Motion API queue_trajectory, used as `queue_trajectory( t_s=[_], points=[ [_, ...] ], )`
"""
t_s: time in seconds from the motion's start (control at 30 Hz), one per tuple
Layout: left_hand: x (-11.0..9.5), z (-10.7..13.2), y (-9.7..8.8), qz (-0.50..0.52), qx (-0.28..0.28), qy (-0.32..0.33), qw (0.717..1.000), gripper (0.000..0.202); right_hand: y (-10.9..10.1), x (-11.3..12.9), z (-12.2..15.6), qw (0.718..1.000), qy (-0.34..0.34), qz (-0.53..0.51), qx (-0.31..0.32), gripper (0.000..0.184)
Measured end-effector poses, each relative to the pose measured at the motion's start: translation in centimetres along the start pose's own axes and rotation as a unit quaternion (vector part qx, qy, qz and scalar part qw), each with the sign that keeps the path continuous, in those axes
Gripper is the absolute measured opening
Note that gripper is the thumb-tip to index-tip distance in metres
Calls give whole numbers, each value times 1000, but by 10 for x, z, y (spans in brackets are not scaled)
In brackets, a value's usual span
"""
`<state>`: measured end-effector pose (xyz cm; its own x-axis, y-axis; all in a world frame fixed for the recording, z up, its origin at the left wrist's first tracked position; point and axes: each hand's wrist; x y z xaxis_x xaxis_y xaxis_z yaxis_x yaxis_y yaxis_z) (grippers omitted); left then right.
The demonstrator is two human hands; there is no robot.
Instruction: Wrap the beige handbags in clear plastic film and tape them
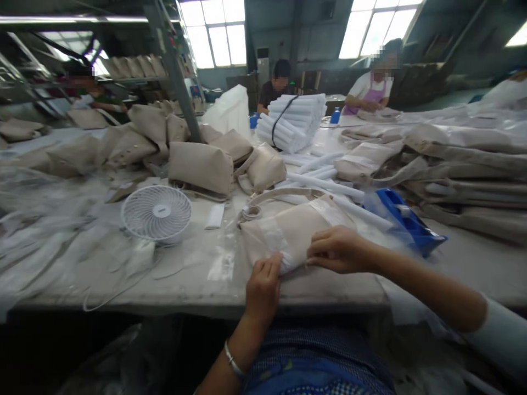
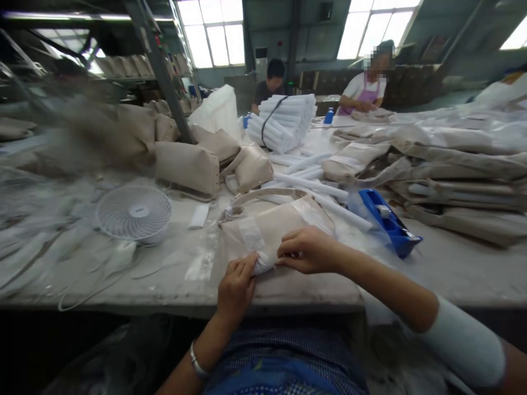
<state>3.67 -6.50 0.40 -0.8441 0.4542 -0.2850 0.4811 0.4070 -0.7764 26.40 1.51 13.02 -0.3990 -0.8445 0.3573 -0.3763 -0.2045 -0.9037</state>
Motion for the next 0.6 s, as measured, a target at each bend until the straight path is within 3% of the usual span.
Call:
queue_trajectory(
  t_s=[0.13,0.27,0.4,0.6],
  points=[
    [0,1,0,10,-10,-2,1000,54,22,-20,-74,991,-17,91,95,20],
    [1,1,2,2,-11,-5,1000,51,34,-29,-126,950,-9,217,223,15],
    [3,1,4,-1,-17,-13,1000,49,36,-24,-152,910,-35,280,303,25],
    [4,0,6,10,-21,-13,1000,47,34,-40,-168,905,-32,296,305,39]
  ],
)
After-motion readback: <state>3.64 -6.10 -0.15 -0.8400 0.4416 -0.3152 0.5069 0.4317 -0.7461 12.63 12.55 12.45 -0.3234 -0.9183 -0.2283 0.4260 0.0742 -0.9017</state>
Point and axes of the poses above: each hand's wrist, its own z-axis away from the middle knuckle, its own y-axis out of the palm, x = y × z, and after that the axes turned 2 degrees about y, right-handed
